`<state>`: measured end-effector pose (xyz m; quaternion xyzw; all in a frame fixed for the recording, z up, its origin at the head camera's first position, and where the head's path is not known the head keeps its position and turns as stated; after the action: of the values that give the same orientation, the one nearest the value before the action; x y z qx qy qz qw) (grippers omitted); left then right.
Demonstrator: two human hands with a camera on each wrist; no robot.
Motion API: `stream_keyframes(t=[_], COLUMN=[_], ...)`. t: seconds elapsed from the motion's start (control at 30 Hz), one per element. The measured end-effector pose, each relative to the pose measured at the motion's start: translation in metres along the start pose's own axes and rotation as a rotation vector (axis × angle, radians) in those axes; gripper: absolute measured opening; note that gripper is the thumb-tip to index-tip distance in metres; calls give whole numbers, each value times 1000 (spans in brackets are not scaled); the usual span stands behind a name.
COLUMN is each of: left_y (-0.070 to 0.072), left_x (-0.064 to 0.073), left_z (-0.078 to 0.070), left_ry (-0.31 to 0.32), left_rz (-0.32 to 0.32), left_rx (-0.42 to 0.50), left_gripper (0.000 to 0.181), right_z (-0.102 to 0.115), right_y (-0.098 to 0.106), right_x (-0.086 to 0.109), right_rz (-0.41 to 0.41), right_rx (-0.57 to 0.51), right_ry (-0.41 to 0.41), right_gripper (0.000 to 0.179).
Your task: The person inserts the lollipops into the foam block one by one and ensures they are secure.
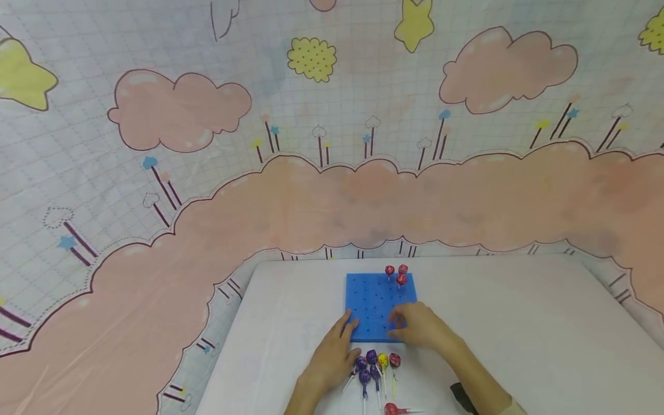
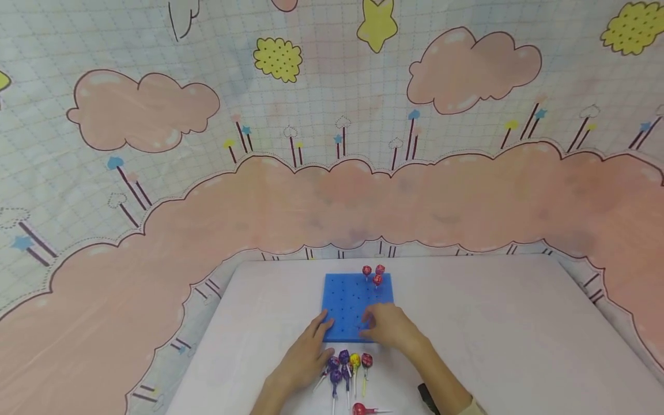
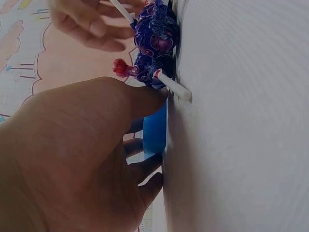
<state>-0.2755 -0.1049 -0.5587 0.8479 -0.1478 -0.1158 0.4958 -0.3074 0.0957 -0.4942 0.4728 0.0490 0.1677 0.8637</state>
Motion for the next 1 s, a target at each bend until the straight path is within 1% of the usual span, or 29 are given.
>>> stream_keyframes(t=[0.1,0.17,0.23,0.3,0.53,0.77,1.0], left_y=[0,-1,-2,-2,-1,1,3], left_x=[0,-1,-1,-1,-2,-1,1], left_z=[0,1,2,4,3,-1,-3], left_ry=[-2,12,25,36,34,22,29], left_rz=[-3,7,16,23,16,9,11], left_rx=[-6,-12,-19,-23,-18,-22,-14], left_gripper=[65,65,65,65,65,65,65], right_z=[0,0,1,1,2,0,0], right_y=[-5,-7,-8,-10,-16,-21,-26], right_x=[7,11,14,17,22,24,25], right_rz=[111,142,155,165,194,179,181], right_rx=[0,-8,-15,-25,-2,39,45], right_ry=[-26,-45,-48,-47,-16,6,19], right_gripper=[28,30,31,32,33,32,29])
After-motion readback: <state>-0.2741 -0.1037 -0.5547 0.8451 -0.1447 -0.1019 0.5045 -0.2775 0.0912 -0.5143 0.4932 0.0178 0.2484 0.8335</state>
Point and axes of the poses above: each hand's wrist, its own x-axis away from the middle knuckle, its own y-axis out of the back of the hand, z = x × y, the point moved 6 cm from there along -x, towards the middle knuckle, and after that the axes turned 6 degrees about x, right-handed, at the moved point
